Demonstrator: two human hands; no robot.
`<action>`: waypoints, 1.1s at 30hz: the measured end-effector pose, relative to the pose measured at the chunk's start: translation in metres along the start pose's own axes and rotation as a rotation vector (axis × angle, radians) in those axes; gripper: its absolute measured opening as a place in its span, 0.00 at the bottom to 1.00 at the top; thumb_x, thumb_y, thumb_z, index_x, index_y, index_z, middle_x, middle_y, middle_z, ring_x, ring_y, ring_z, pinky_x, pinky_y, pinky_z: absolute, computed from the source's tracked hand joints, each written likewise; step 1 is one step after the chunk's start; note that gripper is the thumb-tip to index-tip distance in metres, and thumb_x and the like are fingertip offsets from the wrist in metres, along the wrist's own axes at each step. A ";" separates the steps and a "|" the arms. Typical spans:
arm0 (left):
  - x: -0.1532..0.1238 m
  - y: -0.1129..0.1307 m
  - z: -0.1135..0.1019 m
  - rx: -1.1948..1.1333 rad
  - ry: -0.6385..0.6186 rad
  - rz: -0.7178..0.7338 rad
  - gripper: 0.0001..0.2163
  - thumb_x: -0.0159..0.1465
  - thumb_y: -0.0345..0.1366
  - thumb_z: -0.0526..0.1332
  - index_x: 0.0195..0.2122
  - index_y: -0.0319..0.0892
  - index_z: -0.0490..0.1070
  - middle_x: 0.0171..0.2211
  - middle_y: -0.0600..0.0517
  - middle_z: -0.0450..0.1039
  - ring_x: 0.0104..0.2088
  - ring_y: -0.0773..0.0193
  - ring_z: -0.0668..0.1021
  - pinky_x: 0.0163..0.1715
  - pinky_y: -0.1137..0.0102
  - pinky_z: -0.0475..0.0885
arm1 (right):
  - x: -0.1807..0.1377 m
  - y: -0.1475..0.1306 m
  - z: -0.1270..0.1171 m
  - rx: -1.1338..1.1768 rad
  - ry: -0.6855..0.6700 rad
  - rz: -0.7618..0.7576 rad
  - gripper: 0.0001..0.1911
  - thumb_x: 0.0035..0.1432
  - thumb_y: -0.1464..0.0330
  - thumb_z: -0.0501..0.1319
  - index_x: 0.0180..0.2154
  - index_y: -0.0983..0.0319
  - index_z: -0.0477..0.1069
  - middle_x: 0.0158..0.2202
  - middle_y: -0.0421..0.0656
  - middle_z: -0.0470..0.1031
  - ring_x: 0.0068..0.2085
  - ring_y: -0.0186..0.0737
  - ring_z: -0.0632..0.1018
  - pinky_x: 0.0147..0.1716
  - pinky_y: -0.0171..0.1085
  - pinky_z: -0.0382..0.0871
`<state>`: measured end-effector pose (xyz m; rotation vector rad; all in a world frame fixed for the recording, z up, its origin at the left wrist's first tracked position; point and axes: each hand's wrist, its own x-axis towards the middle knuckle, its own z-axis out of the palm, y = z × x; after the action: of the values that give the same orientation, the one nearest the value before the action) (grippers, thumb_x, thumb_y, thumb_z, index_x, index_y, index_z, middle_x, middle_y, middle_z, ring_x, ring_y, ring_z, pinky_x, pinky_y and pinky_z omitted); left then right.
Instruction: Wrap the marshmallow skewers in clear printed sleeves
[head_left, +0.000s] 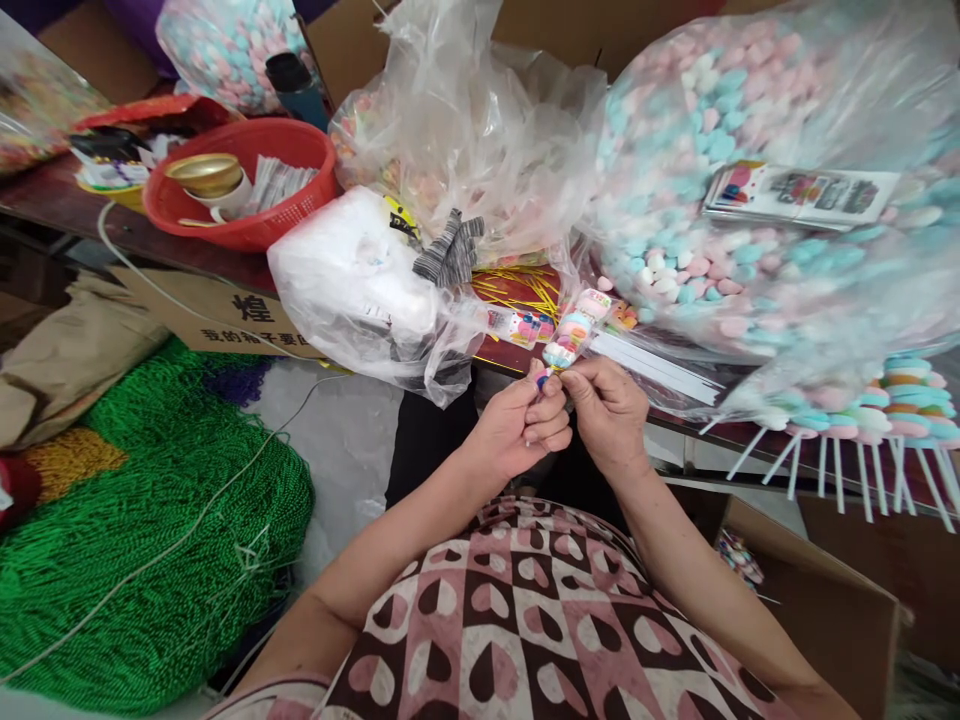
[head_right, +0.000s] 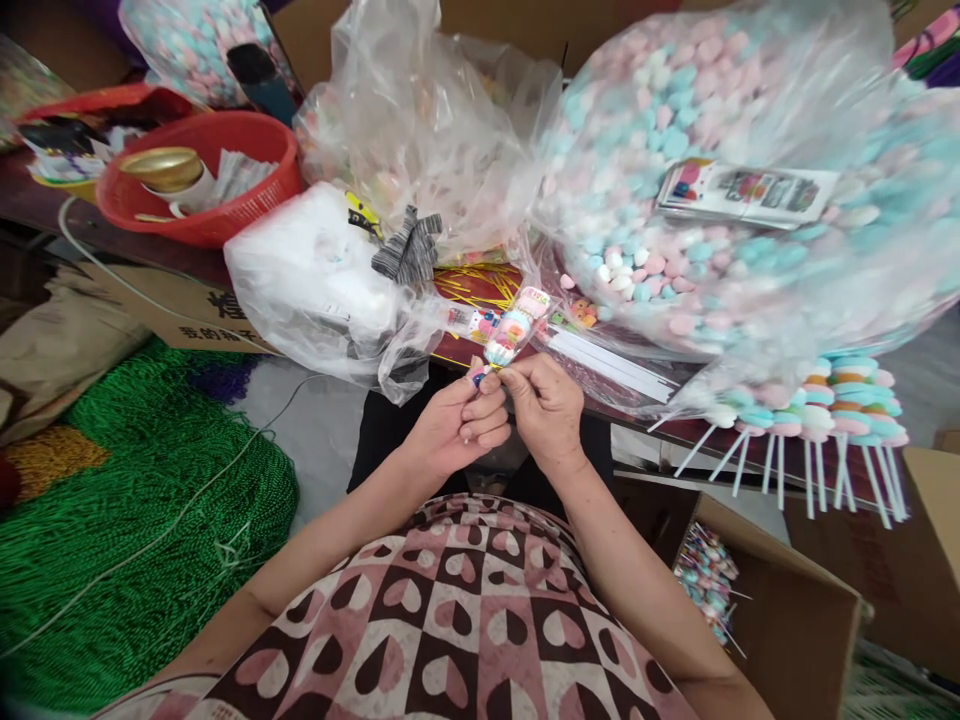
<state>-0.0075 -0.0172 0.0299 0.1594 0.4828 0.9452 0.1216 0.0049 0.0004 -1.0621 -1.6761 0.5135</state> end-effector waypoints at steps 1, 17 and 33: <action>-0.001 0.001 0.001 0.000 -0.006 0.005 0.19 0.71 0.45 0.51 0.25 0.40 0.61 0.12 0.63 0.47 0.10 0.76 0.50 0.14 0.78 0.56 | 0.001 -0.002 0.000 0.002 -0.003 0.008 0.10 0.63 0.68 0.61 0.28 0.59 0.72 0.26 0.38 0.75 0.29 0.36 0.74 0.32 0.37 0.67; 0.010 -0.001 -0.034 0.840 0.185 0.445 0.18 0.64 0.53 0.57 0.29 0.43 0.63 0.18 0.61 0.57 0.19 0.73 0.63 0.26 0.76 0.65 | 0.010 0.000 0.007 0.457 -0.139 0.443 0.07 0.54 0.63 0.67 0.27 0.59 0.75 0.24 0.36 0.72 0.27 0.33 0.72 0.31 0.35 0.68; 0.001 0.026 -0.008 0.675 -0.044 0.608 0.11 0.57 0.33 0.66 0.43 0.46 0.79 0.46 0.51 0.77 0.50 0.61 0.76 0.50 0.68 0.70 | 0.028 -0.019 -0.003 0.623 -0.137 0.622 0.11 0.46 0.61 0.70 0.24 0.60 0.72 0.20 0.35 0.70 0.22 0.31 0.68 0.24 0.33 0.64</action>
<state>-0.0294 -0.0016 0.0315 0.9787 0.7191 1.3338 0.1147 0.0178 0.0313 -1.0665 -1.1339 1.4308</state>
